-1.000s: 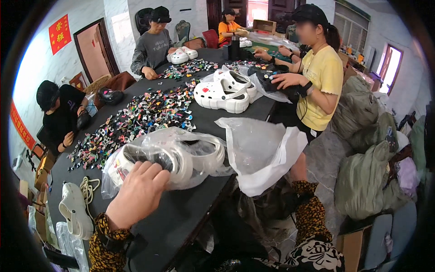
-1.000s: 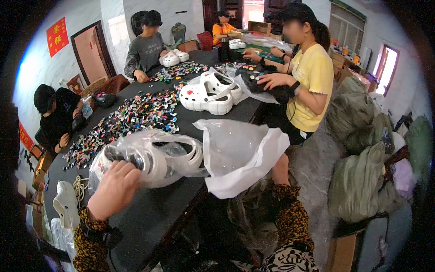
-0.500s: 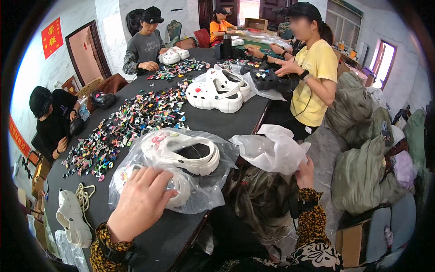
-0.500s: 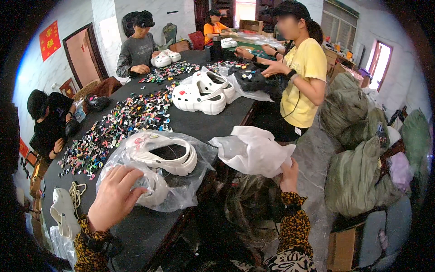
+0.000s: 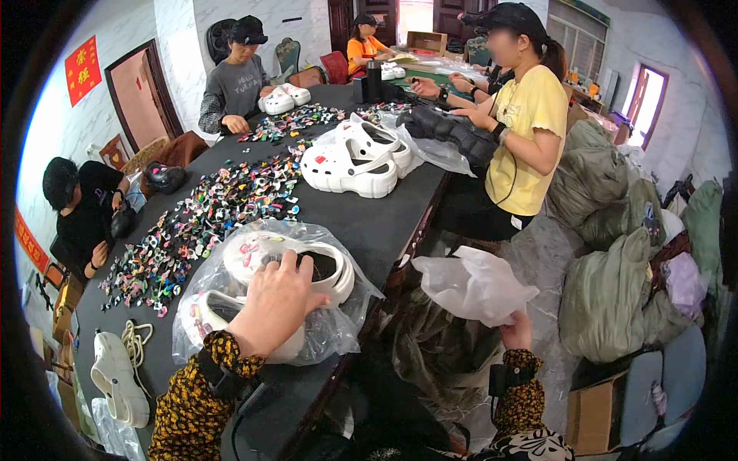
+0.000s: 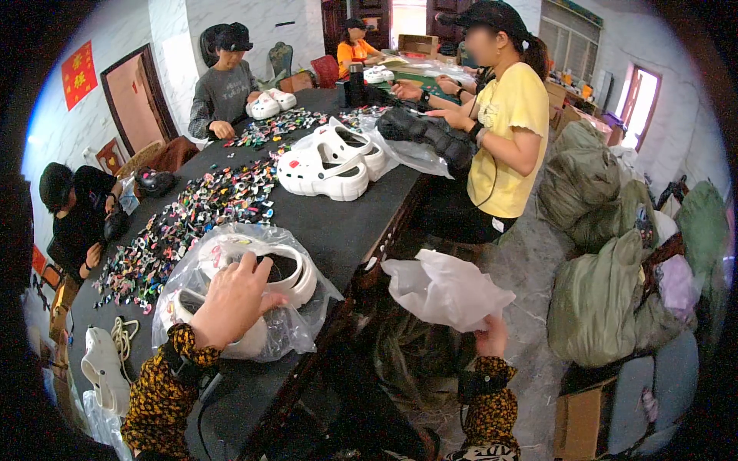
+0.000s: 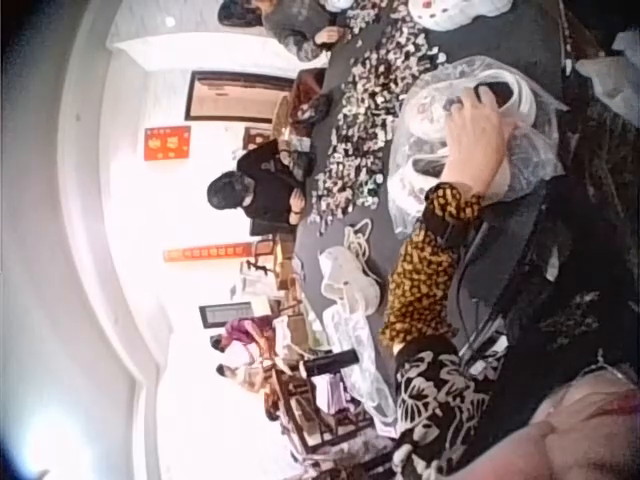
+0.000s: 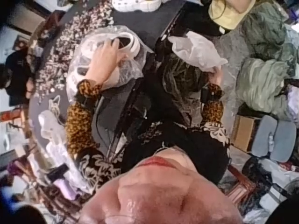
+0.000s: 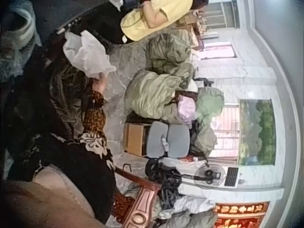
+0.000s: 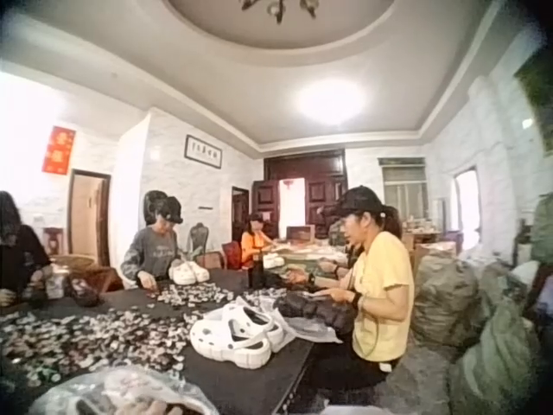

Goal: Attaching decorative charms to the holes of foam-clog style shoes.

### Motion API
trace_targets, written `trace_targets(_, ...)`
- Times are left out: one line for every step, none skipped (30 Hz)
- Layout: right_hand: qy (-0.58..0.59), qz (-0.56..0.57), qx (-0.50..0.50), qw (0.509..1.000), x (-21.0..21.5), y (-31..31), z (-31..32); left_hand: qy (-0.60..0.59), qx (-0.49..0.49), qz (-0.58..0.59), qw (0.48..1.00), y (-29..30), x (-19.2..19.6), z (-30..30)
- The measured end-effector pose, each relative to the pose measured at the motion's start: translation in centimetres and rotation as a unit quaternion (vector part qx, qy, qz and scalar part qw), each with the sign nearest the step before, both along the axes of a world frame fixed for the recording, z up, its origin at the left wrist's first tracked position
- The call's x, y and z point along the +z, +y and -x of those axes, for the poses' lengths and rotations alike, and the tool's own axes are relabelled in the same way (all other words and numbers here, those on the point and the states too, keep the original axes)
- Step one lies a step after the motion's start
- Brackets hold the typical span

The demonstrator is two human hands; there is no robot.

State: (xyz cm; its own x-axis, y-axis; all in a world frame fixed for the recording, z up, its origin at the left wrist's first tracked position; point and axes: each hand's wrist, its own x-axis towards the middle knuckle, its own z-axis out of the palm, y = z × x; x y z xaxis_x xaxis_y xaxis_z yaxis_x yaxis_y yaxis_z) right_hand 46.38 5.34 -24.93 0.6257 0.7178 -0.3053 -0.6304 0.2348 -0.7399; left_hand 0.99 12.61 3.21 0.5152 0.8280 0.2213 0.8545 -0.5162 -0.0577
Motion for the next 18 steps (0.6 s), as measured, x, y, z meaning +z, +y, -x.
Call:
trace_targets(-0.008,-0.015,0.014,1.0,-0.2,-0.1,-0.1,0.0,-0.002,-0.005,1.0,0.2,-0.3,0.0)
trace_targets(0.003,0.012,0.009,1.0,-0.4,-0.2,-0.1,0.027,0.002,-0.001,1.0,0.3,-0.6,0.0)
trace_targets(0.015,0.044,-0.002,0.999,-0.5,-0.2,-0.1,0.051,0.002,-0.001,0.999,0.3,-0.9,0.1)
trace_targets(0.014,0.04,0.005,0.999,-0.5,-0.3,0.0,0.054,0.005,0.003,0.999,0.3,-1.1,0.1)
trace_targets(0.012,0.027,-0.002,1.0,-0.5,-0.4,0.1,0.082,-0.002,-0.029,0.996,0.3,-1.3,0.1)
trace_targets(0.016,0.018,-0.014,1.0,-0.5,-0.5,0.2,0.114,-0.006,-0.049,0.992,0.2,-1.5,0.2)
trace_targets(0.01,0.014,-0.008,1.0,-0.5,-0.6,0.3,0.11,-0.008,-0.061,0.992,0.2,-1.6,0.3)
trace_targets(0.011,0.017,-0.005,1.0,-0.4,-0.7,0.4,0.101,-0.013,-0.06,0.993,0.1,-1.7,0.4)
trace_targets(0.008,0.021,-0.008,1.0,-0.4,-0.8,0.5,0.092,-0.018,-0.06,0.994,0.1,-1.7,0.4)
trace_targets(0.01,0.019,-0.001,1.0,-0.4,-0.8,0.6,0.092,-0.018,-0.06,0.994,0.1,-1.7,0.5)
trace_targets(0.007,0.002,-0.002,1.0,-0.5,-0.8,0.7,0.09,-0.023,-0.063,0.994,0.0,-1.7,0.6)
trace_targets(0.009,-0.025,0.0,1.0,-0.6,-0.8,0.8,0.088,-0.028,-0.065,0.994,0.0,-1.7,0.6)
trace_targets(0.003,-0.015,-0.004,1.0,-0.7,-0.8,0.8,0.088,-0.029,-0.066,0.994,0.0,-1.7,0.7)
trace_targets(-0.008,-0.007,-0.009,1.0,-0.9,-0.8,0.9,0.087,-0.028,-0.057,0.994,-0.1,-1.7,0.7)
trace_targets(-0.01,0.005,-0.02,1.0,-1.1,-0.8,0.9,0.087,-0.027,-0.047,0.995,-0.2,-1.6,0.7)
trace_targets(-0.018,0.001,-0.015,1.0,-1.2,-1.0,0.9,0.087,-0.027,-0.048,0.995,-0.3,-1.6,0.8)
trace_targets(-0.018,-0.016,-0.006,1.0,-1.4,-1.0,0.9,0.084,-0.03,-0.034,0.995,-0.4,-1.6,0.8)
trace_targets(-0.018,-0.032,0.003,0.999,-1.5,-1.1,0.9,0.082,-0.031,-0.019,0.996,-0.5,-1.5,0.9)
